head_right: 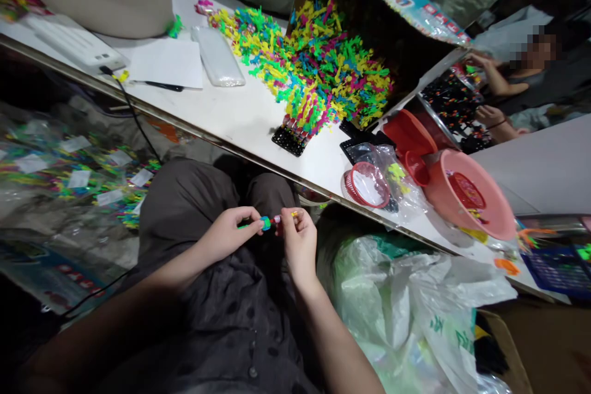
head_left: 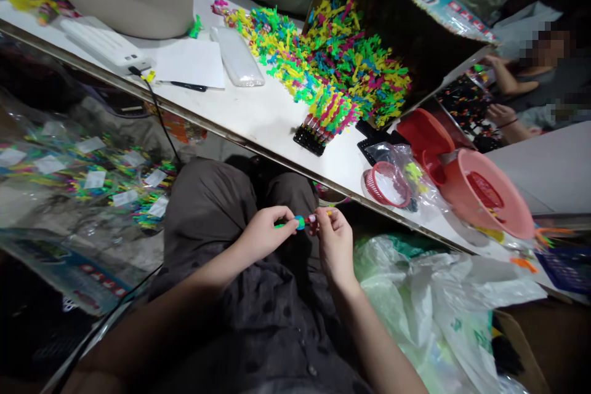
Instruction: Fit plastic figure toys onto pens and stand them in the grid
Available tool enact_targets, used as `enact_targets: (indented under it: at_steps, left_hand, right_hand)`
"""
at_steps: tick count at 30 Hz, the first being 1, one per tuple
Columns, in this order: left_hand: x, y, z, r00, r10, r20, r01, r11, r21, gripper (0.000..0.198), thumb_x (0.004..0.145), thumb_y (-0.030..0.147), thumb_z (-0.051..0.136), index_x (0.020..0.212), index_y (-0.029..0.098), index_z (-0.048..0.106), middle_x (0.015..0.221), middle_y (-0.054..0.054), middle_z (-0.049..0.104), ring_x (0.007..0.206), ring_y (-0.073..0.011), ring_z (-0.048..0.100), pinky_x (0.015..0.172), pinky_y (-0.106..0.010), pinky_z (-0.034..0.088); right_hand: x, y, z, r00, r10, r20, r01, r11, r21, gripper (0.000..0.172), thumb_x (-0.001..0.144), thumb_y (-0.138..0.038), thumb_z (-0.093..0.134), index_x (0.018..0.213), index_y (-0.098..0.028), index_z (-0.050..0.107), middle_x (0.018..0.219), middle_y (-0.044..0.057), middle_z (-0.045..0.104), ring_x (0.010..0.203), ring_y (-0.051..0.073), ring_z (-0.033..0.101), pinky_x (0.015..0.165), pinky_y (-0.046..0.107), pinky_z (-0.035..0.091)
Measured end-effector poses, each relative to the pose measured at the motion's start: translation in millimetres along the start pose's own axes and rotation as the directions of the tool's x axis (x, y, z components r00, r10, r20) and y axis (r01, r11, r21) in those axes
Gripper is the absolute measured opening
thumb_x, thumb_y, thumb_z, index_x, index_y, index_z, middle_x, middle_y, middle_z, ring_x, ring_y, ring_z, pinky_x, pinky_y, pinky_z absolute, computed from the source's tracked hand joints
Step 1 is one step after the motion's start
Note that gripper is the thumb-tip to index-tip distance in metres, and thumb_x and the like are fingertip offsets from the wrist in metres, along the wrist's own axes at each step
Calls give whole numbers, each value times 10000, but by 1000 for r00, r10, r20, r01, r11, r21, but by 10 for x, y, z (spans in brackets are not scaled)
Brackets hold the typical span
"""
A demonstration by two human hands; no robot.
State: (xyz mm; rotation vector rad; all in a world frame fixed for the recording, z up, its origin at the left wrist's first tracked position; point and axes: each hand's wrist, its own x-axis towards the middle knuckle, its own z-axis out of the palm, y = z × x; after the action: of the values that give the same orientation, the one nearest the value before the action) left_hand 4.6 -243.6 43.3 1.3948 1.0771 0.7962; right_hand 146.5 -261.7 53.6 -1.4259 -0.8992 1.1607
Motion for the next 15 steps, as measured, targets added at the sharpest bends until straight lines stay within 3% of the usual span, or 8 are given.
enact_targets:
  at_steps: [8, 12, 15]
  left_hand:
    - [58, -78, -22, 987, -69, 143, 87, 988, -129, 229, 759, 313, 505, 622, 141, 567, 659, -16, 619, 686, -133, 547, 697, -227, 390]
    - [114, 12, -116, 963, -99, 249, 121, 990, -74, 276, 750, 379, 518, 620, 139, 563, 651, -20, 617, 657, -136, 543, 641, -221, 396]
    - [183, 55, -313, 976, -81, 204, 90, 995, -33, 365, 740, 495, 505, 773, 151, 624, 796, -46, 645, 779, -175, 566, 723, -255, 415]
  right_hand:
    - [40, 47, -44, 998, 23, 61, -23, 1000, -3, 232, 745, -391, 585, 745, -167, 527, 619, -34, 533, 504, 62, 466, 488, 179, 380]
    - [227, -18, -91, 959, 148, 243, -153, 988, 0, 304, 695, -439, 620, 674, -160, 501, 534, -43, 528, 420, 58, 457, 420, 174, 321]
    - [408, -116, -102, 911, 165, 377, -188, 982, 24, 354, 642, -467, 657, 682, -156, 492, 579, -4, 593, 447, 86, 518, 416, 176, 319]
